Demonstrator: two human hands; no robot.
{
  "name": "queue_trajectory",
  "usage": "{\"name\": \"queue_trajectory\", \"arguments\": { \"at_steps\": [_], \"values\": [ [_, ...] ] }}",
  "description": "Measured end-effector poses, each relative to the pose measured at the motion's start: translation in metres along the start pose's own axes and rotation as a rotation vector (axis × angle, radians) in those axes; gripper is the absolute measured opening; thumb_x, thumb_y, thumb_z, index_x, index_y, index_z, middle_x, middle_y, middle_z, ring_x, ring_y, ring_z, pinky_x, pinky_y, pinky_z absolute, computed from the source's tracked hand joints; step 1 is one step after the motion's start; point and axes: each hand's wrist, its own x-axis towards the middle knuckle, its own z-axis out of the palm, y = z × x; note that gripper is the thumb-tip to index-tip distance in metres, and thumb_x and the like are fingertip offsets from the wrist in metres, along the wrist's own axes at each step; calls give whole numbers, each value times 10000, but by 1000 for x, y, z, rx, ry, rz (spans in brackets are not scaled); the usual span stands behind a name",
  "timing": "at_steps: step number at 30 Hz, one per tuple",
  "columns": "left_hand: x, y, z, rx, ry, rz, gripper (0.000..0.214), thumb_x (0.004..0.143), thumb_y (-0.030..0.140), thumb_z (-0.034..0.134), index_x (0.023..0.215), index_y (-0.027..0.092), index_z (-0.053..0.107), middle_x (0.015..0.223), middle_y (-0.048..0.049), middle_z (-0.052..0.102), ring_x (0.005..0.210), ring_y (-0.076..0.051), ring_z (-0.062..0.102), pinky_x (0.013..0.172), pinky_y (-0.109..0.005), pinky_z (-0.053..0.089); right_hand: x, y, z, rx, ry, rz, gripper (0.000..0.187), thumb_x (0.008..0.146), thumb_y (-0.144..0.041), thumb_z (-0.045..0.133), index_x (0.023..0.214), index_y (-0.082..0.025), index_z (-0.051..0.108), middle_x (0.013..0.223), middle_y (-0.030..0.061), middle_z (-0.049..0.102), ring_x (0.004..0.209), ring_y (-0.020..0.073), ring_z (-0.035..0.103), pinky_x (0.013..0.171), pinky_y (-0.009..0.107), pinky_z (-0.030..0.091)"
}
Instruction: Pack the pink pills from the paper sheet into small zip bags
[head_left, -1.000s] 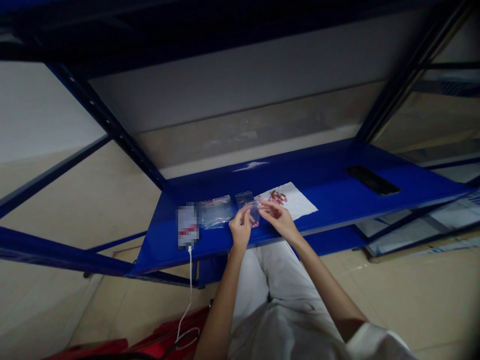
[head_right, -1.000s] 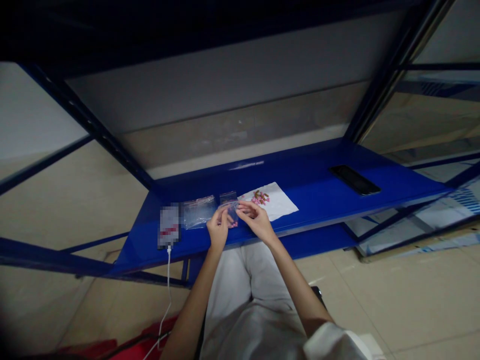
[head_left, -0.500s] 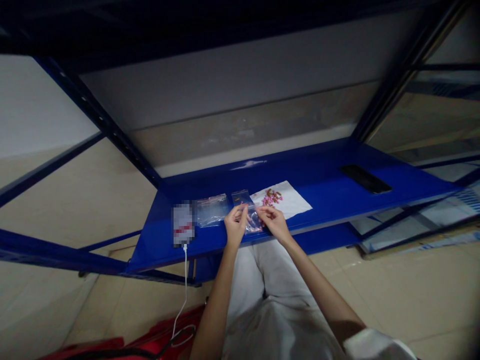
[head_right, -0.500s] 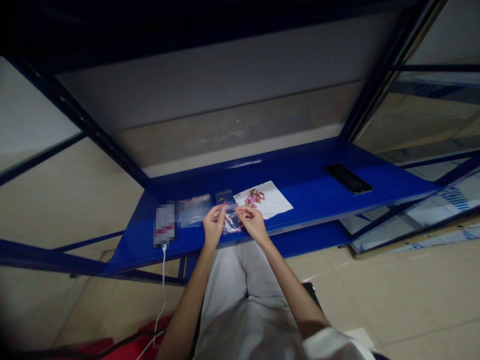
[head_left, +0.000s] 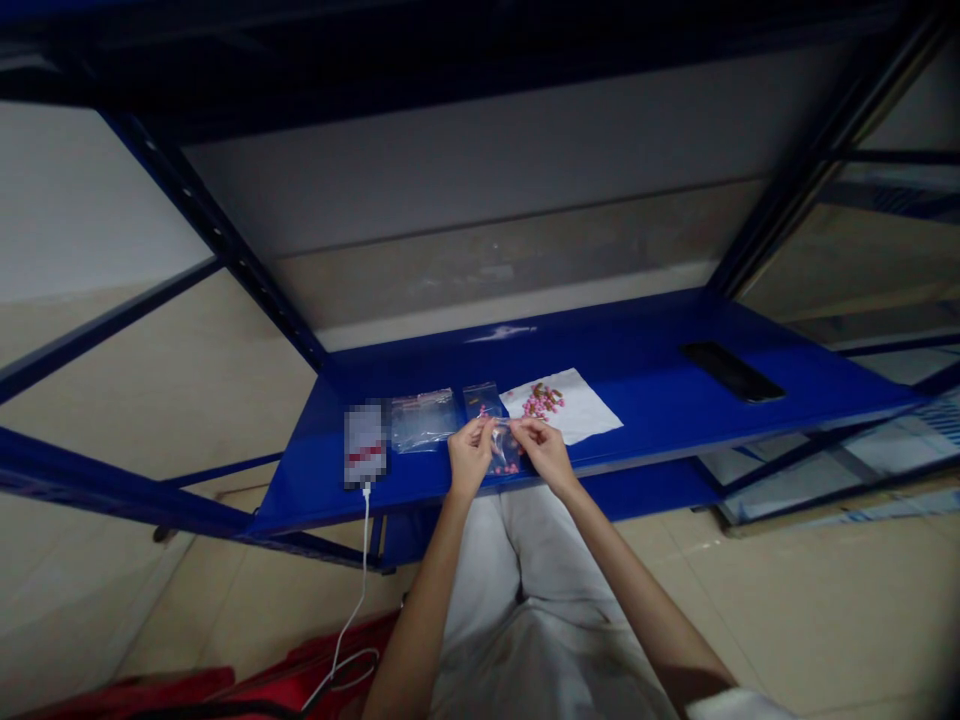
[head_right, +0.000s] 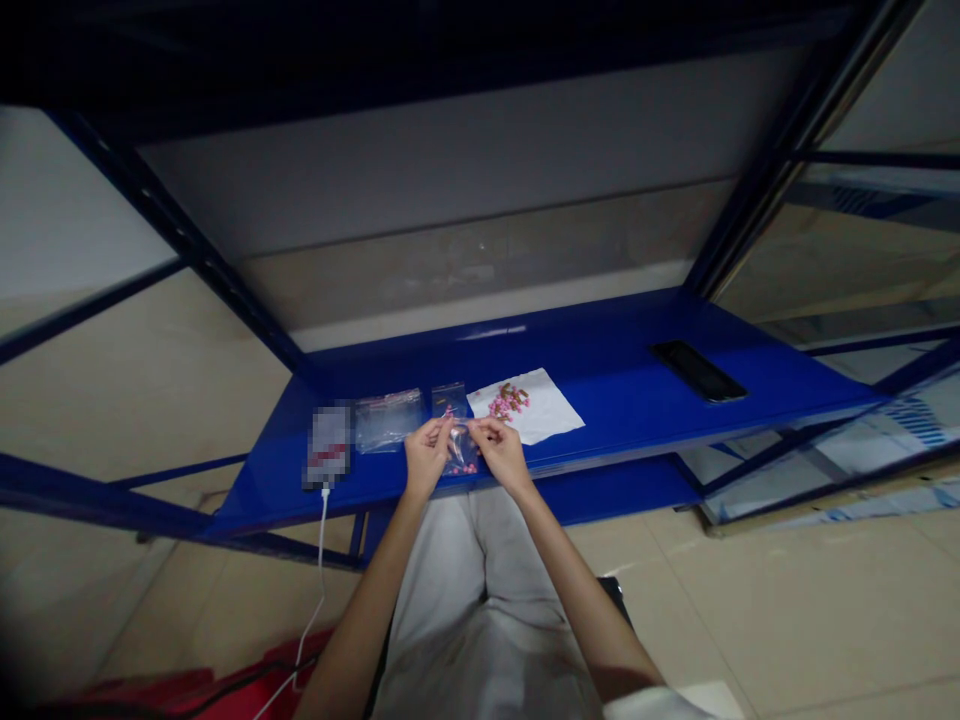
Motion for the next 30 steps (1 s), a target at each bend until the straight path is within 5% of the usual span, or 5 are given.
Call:
{"name": "queue_trajectory", "arguments": {
  "at_steps": [6, 15, 30],
  "values": [
    [-4, 3, 1, 16, 22, 9, 273, 775, 392, 544, 752, 140, 647, 710, -54, 698, 577, -139, 645, 485, -193, 492, 0, -2, 0, -22, -19, 31, 386, 646, -522, 643, 751, -151, 636, 551, 3, 588, 490, 128, 545, 440, 227, 464],
    [-4, 5, 0, -46, -23, -51, 336, 767, 427, 539, 785, 119, 671, 638, -35, 679, 362, -73, 522, 338, -162, 405, -1, 0, -3, 27, 0, 48, 360, 636, -504, 665, 758, -165, 646, 542, -3, 587, 467, 135, 538, 424, 252, 492],
    [-5, 9, -3, -49, -53, -58, 274, 767, 385, 553, 752, 127, 645, 651, -35, 657, 422, -84, 534, 379, -167, 409, -2, -6, -5, 39, -141, 92, 341, 658, -487, 659, 773, -167, 624, 526, -24, 535, 485, 121, 524, 425, 230, 499]
  ]
}}
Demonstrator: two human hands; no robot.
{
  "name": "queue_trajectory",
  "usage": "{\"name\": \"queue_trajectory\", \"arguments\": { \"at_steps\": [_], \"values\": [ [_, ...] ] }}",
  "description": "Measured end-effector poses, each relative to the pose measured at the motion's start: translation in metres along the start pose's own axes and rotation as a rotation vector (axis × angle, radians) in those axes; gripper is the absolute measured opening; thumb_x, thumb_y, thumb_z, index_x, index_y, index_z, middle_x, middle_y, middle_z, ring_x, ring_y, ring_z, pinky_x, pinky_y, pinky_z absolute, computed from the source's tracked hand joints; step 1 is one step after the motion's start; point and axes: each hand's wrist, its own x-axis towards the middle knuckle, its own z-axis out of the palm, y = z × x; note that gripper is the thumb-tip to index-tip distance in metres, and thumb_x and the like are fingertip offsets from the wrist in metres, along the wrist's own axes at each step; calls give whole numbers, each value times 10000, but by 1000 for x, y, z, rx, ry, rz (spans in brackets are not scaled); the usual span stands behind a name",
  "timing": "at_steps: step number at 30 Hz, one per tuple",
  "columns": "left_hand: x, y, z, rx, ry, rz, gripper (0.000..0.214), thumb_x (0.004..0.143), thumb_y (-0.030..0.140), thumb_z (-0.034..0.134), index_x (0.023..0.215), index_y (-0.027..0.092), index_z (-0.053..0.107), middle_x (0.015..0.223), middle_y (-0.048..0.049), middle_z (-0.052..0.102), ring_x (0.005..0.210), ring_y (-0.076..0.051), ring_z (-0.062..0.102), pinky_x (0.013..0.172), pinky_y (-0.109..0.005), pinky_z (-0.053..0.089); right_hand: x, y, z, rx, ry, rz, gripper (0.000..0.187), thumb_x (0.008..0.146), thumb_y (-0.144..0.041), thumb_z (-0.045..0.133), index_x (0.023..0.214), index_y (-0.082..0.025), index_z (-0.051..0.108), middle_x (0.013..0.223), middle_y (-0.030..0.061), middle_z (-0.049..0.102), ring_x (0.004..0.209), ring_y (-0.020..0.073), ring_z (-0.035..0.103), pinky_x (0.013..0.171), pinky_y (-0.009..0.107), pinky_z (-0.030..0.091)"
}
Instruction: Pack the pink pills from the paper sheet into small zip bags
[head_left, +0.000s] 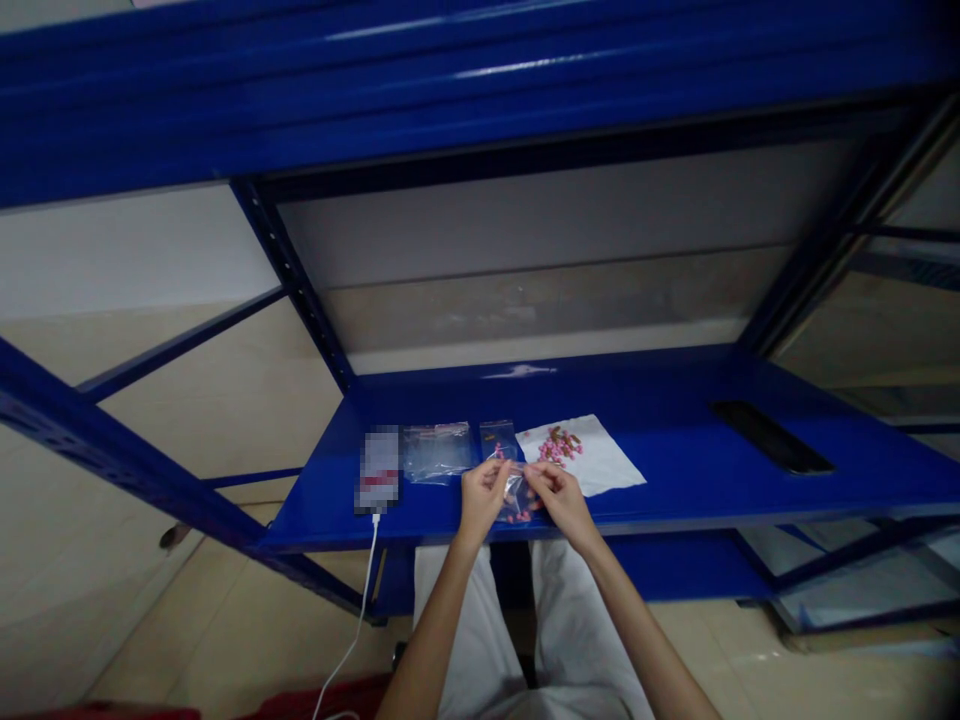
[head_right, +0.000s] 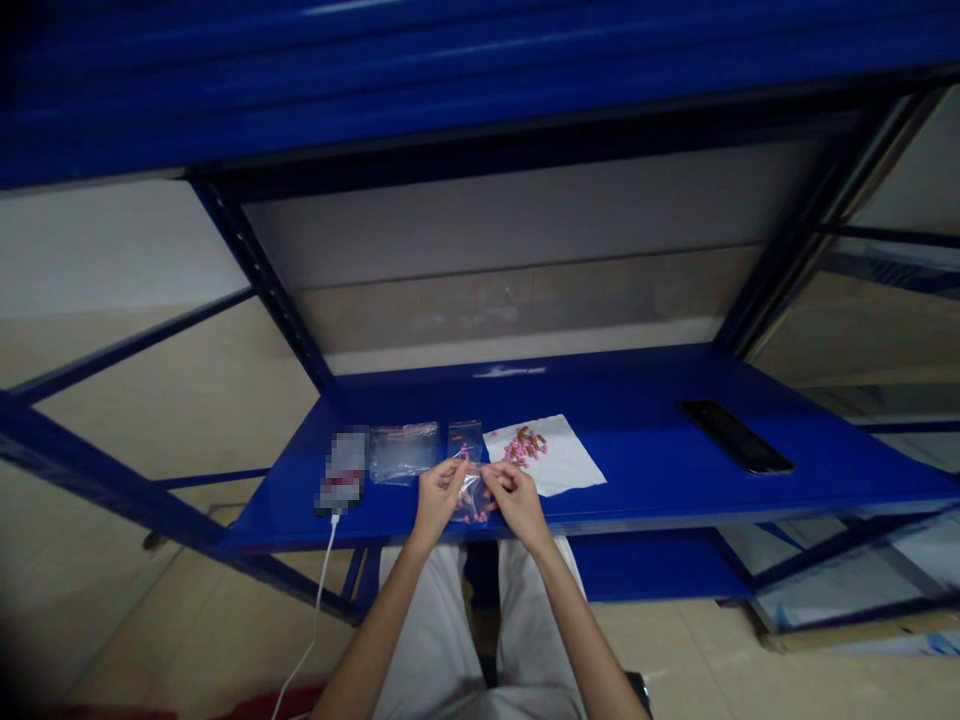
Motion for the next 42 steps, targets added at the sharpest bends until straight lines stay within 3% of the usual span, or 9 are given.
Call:
{"name": "queue_trajectory", "arguments": {
  "at_steps": [8, 16, 27, 35, 42],
  "values": [
    [3, -8, 2, 6, 41, -14, 255, 748, 403, 581, 728, 148, 585, 651, -3, 627, 422, -76, 537, 394, -166, 402, 1, -1, 3, -17, 20, 17, 358, 653, -493, 661, 803, -169, 640, 594, 1, 563, 516, 135, 530, 412, 236, 488],
    [1, -3, -4, 7, -63, 10, 375, 819, 453, 460, 670, 138, 600, 595, -6, 588, 529, -115, 541, 489, -199, 417, 4, -1, -3, 27, 88, 13, 325, 631, -501, 674, 733, -192, 686, 718, 30, 637, 609, 175, 562, 495, 265, 488],
    [0, -3, -6, 136, -54, 75, 372, 852, 401, 411, 636, 158, 593, 600, -13, 599, 517, -114, 533, 493, -197, 399, 7, 0, 0, 89, 16, 2, 317, 702, -459, 629, 582, -198, 495, 544, -40, 450, 501, 115, 436, 466, 215, 382],
    [4, -5, -2, 131, -43, 91, 354, 835, 384, 451, 599, 159, 587, 561, -16, 616, 458, -110, 538, 461, -200, 403, 4, -3, -1, 63, 9, 2, 291, 728, -470, 600, 639, -198, 541, 592, -26, 483, 518, 117, 473, 458, 218, 435],
    [2, -8, -1, 269, -109, 186, 289, 854, 304, 439, 722, 174, 660, 652, -21, 656, 485, -96, 548, 497, -193, 420, 3, 3, -3, -36, 40, 4, 281, 701, -452, 641, 733, -175, 605, 575, -22, 542, 472, 104, 512, 426, 205, 428]
  ]
}}
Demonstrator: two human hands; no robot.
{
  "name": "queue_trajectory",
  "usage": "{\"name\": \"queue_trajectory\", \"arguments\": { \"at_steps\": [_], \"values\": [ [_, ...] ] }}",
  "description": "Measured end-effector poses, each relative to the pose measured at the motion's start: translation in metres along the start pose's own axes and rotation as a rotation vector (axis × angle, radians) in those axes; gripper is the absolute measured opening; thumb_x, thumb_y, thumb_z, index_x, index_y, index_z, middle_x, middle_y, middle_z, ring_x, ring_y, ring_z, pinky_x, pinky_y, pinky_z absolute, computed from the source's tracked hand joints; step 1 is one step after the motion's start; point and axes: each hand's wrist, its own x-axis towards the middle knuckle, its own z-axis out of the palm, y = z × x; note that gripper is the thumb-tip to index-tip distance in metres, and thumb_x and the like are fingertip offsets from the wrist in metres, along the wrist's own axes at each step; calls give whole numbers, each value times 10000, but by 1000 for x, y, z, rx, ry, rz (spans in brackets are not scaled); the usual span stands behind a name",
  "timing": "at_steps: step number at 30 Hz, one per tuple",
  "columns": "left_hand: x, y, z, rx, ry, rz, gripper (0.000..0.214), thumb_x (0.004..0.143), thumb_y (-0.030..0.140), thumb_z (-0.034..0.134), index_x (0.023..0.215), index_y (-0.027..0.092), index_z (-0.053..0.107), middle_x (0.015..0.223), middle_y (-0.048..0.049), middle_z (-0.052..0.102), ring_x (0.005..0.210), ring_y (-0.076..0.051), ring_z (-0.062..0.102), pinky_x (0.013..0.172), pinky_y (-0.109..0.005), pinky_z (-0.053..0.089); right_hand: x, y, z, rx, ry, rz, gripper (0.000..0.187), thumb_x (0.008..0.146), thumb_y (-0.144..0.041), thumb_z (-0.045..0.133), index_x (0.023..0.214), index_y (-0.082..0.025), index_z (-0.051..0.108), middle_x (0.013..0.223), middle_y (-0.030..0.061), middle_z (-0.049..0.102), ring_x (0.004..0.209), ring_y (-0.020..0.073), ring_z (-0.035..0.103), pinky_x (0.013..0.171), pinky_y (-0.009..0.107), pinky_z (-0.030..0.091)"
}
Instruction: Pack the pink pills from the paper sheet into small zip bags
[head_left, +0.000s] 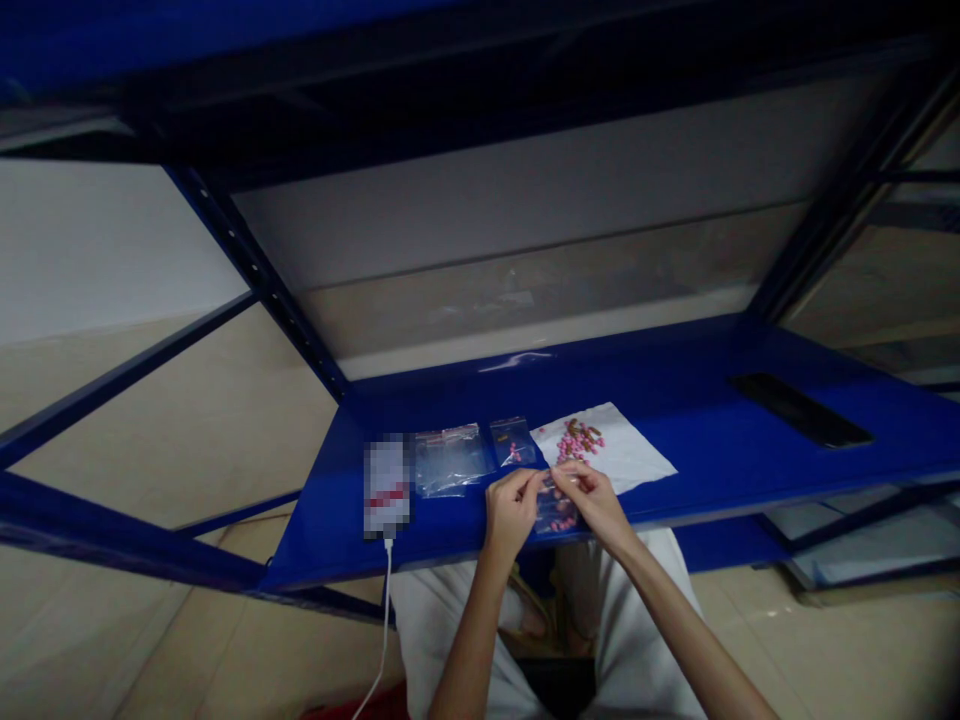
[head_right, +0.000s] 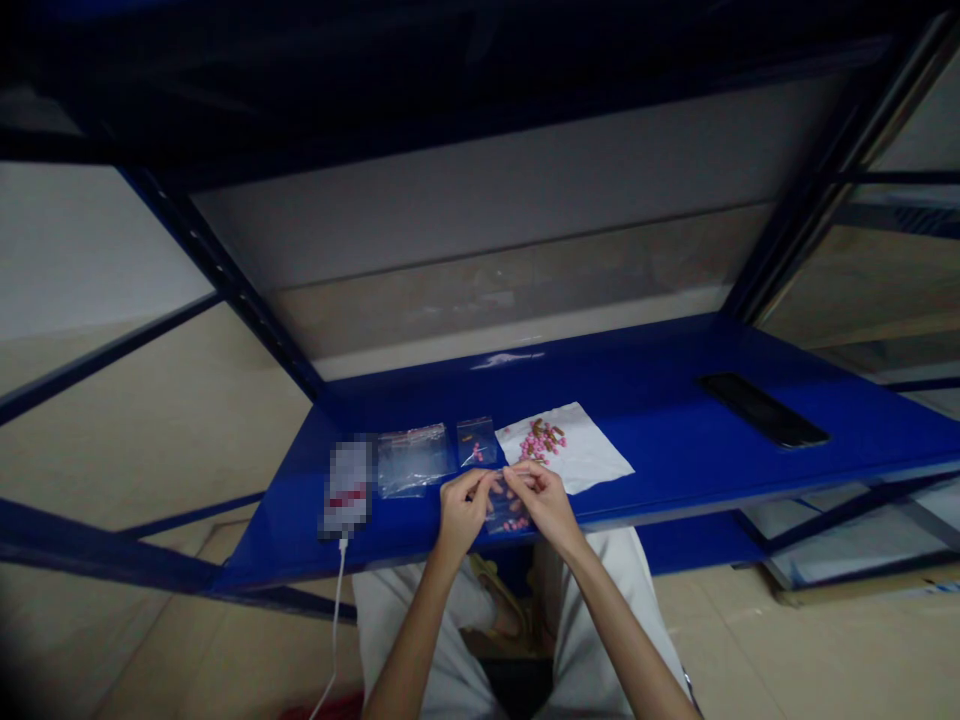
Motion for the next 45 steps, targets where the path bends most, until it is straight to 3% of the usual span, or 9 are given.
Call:
{"name": "queue_trajectory", "arguments": {
  "at_steps": [4, 11, 15, 19, 23, 29, 37, 40, 45],
  "values": [
    [0, -1, 0, 73, 22, 38, 277, 863, 251, 422, 764, 163, 665, 686, -28, 660, 520, -91, 557, 528, -186, 422, 1, 3, 2, -40, 32, -1, 296, 696, -455, 640, 723, -163, 603, 555, -27, 528, 427, 95, 494, 382, 203, 415],
    [2, -2, 4, 203, 94, 49, 291, 853, 288, 454, 690, 166, 663, 569, -18, 631, 489, -98, 543, 512, -196, 404, 3, -3, 12, -128, 124, -6, 322, 695, -475, 619, 739, -156, 614, 564, -8, 554, 381, 97, 480, 325, 202, 382],
    [3, 0, 3, 151, 91, 27, 295, 852, 283, 453, 684, 167, 665, 611, -22, 657, 534, -107, 578, 542, -195, 425, 4, -1, 11, -134, 98, 42, 338, 705, -483, 608, 794, -158, 627, 595, 9, 589, 369, 100, 475, 302, 200, 359],
    [4, 0, 1, 8, 70, -30, 275, 856, 277, 440, 760, 170, 674, 675, -13, 679, 490, -93, 576, 514, -186, 437, 4, 2, 4, -80, 75, 19, 330, 673, -475, 646, 748, -153, 651, 690, 38, 624, 499, 132, 540, 398, 215, 429],
    [5, -4, 2, -53, 62, -78, 272, 869, 272, 406, 887, 182, 662, 688, 2, 683, 404, -72, 535, 469, -181, 429, 3, -3, 1, -73, 37, -18, 341, 687, -490, 626, 665, -151, 654, 584, 8, 567, 492, 122, 502, 450, 224, 416],
    [4, -2, 2, 22, 155, -58, 263, 869, 266, 405, 808, 185, 648, 715, -8, 690, 449, -78, 561, 530, -182, 450, 1, -3, 2, -81, 96, 14, 311, 666, -449, 670, 571, -158, 612, 467, -35, 478, 410, 90, 421, 418, 217, 329],
    [3, 1, 3, -67, 109, -41, 268, 825, 326, 487, 660, 160, 616, 595, -15, 656, 517, -108, 599, 523, -186, 447, 3, 7, -7, 2, 49, -17, 339, 704, -405, 656, 516, -169, 502, 454, -56, 430, 424, 73, 377, 433, 199, 302],
    [3, 0, 4, -138, 88, -80, 213, 757, 360, 579, 717, 153, 611, 599, -15, 653, 520, -114, 603, 493, -183, 446, 1, 4, -6, 9, 39, -4, 318, 693, -406, 666, 536, -167, 526, 458, -49, 464, 424, 78, 400, 434, 199, 318],
    [4, -2, 4, -331, -15, -191, 257, 770, 402, 548, 723, 150, 558, 576, -3, 635, 376, -72, 523, 373, -168, 407, -1, -3, -2, 16, 20, 36, 304, 662, -437, 684, 577, -160, 591, 466, -27, 527, 412, 93, 455, 430, 213, 374]
  ]
}}
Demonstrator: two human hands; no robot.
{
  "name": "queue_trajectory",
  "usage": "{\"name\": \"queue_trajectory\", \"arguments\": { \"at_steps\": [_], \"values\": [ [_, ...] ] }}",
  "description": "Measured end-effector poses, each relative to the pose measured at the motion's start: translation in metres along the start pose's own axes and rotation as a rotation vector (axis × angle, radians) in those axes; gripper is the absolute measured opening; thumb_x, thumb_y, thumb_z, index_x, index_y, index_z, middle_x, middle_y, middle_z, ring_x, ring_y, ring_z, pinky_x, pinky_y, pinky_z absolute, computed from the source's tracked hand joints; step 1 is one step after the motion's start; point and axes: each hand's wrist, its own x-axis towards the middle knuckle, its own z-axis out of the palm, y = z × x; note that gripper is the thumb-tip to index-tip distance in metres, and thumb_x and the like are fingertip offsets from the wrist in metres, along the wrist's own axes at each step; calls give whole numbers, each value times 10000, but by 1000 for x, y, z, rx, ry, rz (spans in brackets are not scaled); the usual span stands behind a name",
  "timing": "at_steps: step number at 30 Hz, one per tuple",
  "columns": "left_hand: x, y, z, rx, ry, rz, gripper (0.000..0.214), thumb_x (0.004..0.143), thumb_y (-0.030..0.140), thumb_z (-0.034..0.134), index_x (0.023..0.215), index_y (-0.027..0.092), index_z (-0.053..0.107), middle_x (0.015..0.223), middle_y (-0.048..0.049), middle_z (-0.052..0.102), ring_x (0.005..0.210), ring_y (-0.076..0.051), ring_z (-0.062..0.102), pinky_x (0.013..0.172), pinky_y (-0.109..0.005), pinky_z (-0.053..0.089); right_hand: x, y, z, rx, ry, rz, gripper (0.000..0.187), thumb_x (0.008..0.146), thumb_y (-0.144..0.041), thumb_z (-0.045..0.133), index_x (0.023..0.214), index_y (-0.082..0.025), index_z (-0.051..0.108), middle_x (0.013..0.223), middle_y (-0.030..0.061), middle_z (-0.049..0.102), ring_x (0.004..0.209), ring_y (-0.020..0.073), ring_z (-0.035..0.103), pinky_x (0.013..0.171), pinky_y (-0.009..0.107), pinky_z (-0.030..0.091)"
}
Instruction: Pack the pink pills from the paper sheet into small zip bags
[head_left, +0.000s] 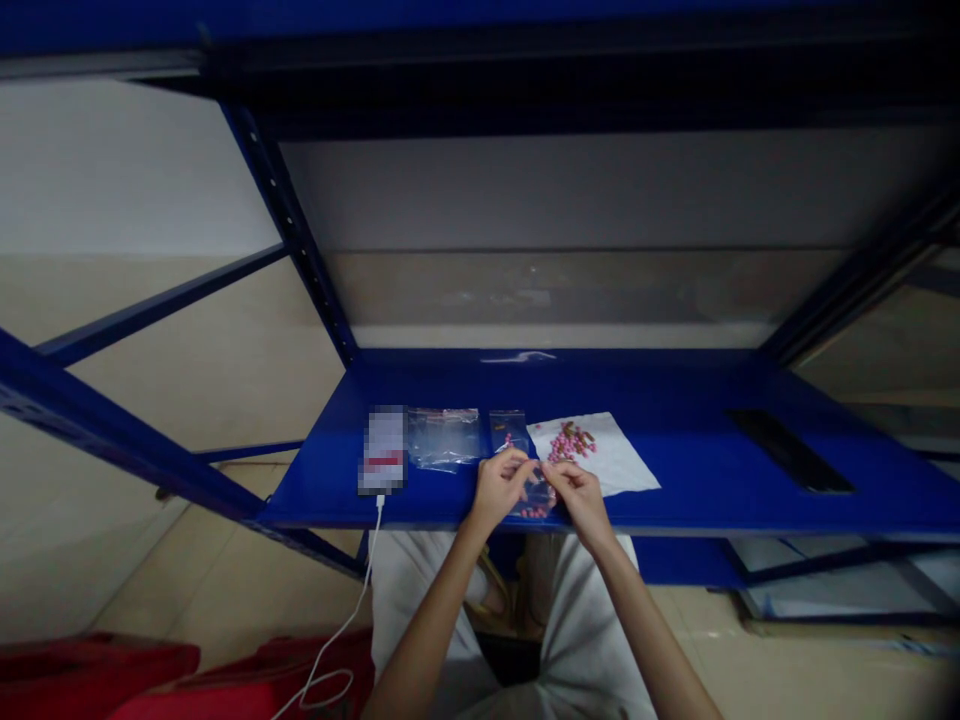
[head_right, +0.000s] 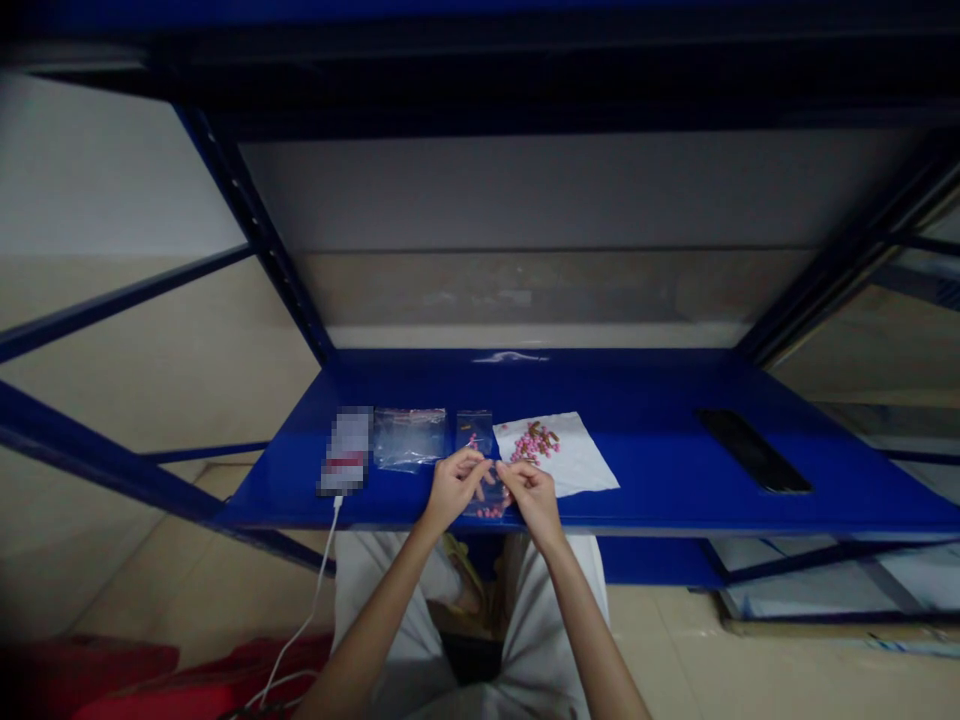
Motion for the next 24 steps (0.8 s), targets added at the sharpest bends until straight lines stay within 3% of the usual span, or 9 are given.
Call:
{"name": "queue_trajectory", "arguments": {
  "at_steps": [13, 19, 24],
  "values": [
    [-2, 2, 0, 121, 130, 18, 235, 769, 376, 550, 683, 158, 535, 519, 32, 584, 342, -61, 503, 343, -149, 366, 1, -2, 8, -47, 21, -13, 368, 649, -528, 647, 611, -171, 567, 430, -47, 474, 362, 83, 410, 358, 206, 373],
    [-5, -1, 0, 342, 147, 117, 195, 819, 333, 491, 694, 184, 508, 514, 44, 553, 485, -84, 566, 482, -159, 415, 2, 1, 9, 11, 8, -4, 352, 658, -513, 640, 630, -168, 582, 448, -41, 519, 349, 90, 461, 353, 209, 414],
    [-6, -1, -3, 440, 133, 120, 188, 833, 352, 458, 762, 185, 508, 589, 22, 589, 532, -92, 583, 480, -160, 400, 0, 1, 12, 52, 39, -52, 338, 644, -494, 654, 608, -173, 556, 411, -65, 483, 330, 70, 427, 342, 180, 371]
  ]
}}
